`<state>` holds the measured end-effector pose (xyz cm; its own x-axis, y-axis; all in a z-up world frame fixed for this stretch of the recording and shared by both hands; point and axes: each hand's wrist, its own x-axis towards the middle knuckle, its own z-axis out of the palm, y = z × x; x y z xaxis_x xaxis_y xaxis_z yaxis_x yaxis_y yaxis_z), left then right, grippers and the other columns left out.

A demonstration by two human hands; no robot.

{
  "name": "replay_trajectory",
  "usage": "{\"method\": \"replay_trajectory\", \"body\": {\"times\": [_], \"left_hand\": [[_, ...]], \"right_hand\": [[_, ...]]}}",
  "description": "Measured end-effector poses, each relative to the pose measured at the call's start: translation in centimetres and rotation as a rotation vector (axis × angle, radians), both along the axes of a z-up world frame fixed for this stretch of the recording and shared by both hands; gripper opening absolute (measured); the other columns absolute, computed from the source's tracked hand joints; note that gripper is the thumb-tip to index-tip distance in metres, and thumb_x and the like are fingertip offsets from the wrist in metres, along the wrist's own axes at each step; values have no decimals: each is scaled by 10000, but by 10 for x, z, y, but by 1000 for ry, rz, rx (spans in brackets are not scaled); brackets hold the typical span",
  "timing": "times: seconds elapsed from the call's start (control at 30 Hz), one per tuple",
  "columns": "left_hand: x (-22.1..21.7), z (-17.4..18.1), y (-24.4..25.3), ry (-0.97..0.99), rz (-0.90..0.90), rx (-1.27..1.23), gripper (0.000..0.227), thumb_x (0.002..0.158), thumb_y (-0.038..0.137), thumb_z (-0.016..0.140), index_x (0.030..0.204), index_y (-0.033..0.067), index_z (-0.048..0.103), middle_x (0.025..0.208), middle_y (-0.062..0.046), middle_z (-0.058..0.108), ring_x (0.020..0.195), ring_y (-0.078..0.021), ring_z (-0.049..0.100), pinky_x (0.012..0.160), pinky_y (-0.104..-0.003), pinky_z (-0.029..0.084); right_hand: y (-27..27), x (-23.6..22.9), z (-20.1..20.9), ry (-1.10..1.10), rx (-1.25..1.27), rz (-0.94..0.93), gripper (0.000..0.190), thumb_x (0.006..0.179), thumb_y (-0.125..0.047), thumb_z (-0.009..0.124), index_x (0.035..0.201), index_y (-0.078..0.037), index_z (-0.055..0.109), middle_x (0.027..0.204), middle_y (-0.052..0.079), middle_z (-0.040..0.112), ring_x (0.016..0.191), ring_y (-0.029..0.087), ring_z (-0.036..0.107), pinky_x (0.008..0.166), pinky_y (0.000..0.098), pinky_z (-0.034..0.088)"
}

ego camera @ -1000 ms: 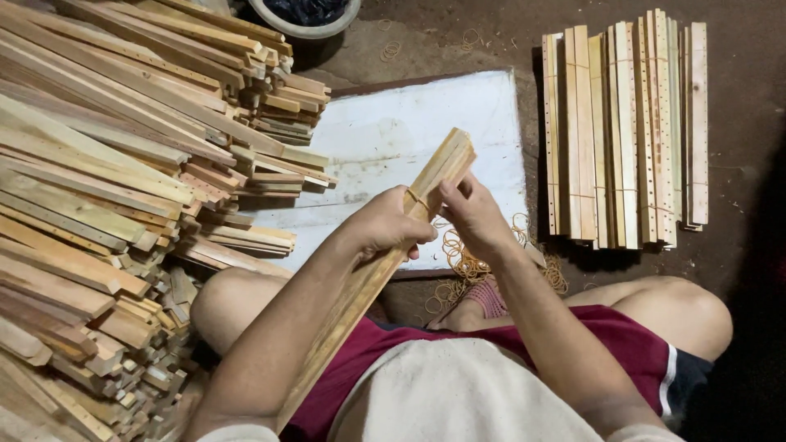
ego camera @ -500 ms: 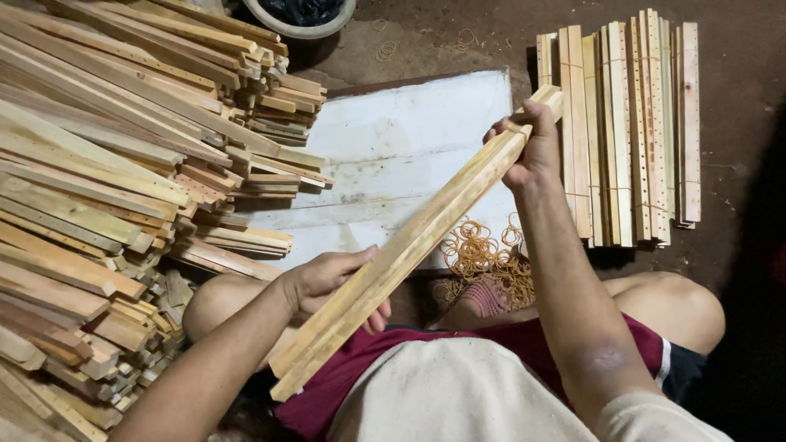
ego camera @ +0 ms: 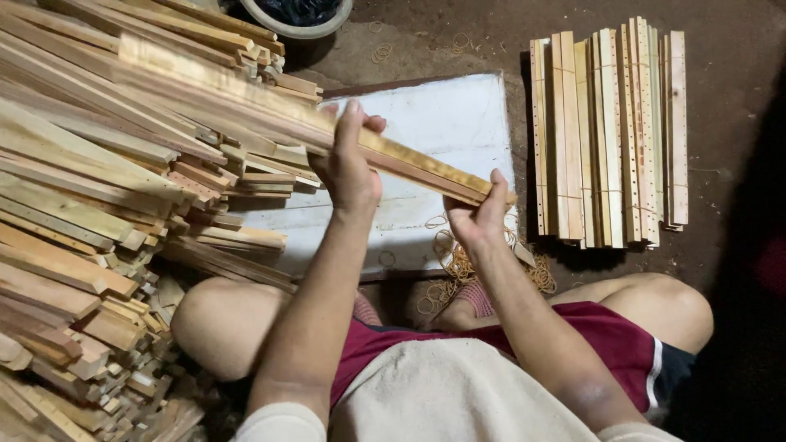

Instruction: The person gathers small wooden strips from a large pile, aligns them, and secures them with rubber bands. The person repeats this process multiple times, placing each completed bundle on the floor.

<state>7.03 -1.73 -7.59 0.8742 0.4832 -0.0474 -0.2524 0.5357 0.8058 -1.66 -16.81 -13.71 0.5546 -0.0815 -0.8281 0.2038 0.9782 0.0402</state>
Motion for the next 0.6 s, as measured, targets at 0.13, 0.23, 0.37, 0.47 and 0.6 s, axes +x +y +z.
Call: {"method": "replay_trajectory", "body": {"times": [0.13,0.23,0.37,0.47,0.6], "left_hand": [[45,80,18,192,-162,404,115,814,103,790,878,20,741,688,-64,705,569,-212,743,504,-330,691],[61,138,25,479,-305,758,120,721,223,824,735,116,771,716,15,762,803,-150,827,845,-324,723],[28,131,25,517,-891,557,180,740,-41,821,814,-82,662,653,-158,647,460,-253,650,413,-397,608],[-25,103,24,605,-1230,635,326,696,-44,819,925,-93,592,615,-236,636,432,-330,665,407,-481,591],[-88,76,33,855,-1545,908,519,654,101,894,1082,-53,643,762,-244,697,569,-316,720,502,-434,625]], "right_hand": [[4,-49,17,-414,-96,829,919,783,-805,606,1097,58,611,922,243,728,865,338,771,811,419,690],[-20,-52,43,-939,-303,1437,596,879,-577,673,918,17,714,818,176,751,704,288,780,586,322,661],[-54,6,81,-677,-841,1034,358,1002,-420,601,1034,-63,604,865,74,707,809,194,722,774,330,608],[-85,57,77,-673,-896,772,698,942,-582,559,1382,-51,448,1170,102,638,1138,278,686,1010,446,596],[-104,74,75,-826,-1071,907,998,863,-865,434,1576,-178,304,1286,47,444,1399,363,495,1157,621,440]]}}
